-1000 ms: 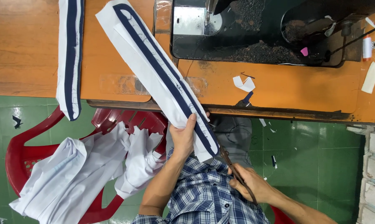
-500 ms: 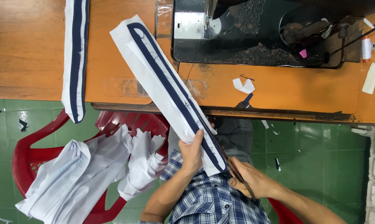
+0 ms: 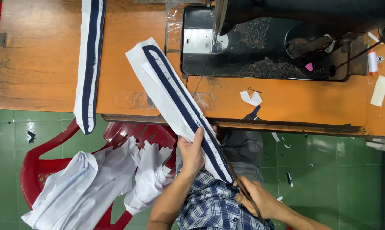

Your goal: Trimming and sewing blue and white fabric straps using a sewing machine and scissors.

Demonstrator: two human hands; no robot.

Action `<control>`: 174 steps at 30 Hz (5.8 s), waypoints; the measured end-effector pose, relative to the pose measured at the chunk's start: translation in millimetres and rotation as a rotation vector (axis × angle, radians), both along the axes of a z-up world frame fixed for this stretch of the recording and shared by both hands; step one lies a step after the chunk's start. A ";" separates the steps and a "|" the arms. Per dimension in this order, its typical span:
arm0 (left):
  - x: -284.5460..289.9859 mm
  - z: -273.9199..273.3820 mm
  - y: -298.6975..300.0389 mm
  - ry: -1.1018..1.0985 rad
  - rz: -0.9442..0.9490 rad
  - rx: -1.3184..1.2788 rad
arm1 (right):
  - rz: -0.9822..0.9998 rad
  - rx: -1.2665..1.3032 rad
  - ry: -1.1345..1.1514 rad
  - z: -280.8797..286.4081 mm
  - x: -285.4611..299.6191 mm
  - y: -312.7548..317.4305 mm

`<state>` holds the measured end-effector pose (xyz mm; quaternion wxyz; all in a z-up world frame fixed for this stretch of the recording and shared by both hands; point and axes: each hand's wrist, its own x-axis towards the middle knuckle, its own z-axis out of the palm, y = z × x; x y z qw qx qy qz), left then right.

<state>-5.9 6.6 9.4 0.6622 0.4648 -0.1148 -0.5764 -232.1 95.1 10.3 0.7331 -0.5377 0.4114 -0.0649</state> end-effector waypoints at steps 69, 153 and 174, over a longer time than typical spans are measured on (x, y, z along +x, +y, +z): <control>30.5 36.2 -25.9 -0.030 -0.011 -0.115 | 0.055 -0.420 -0.166 13.2 23.3 -34.2; 17.5 34.6 -7.4 -0.325 0.084 0.017 | 0.185 -0.484 -0.177 26.0 35.1 -66.2; 21.7 13.6 0.6 -0.436 -0.009 -0.052 | 0.142 -0.532 -0.395 21.4 33.6 -72.3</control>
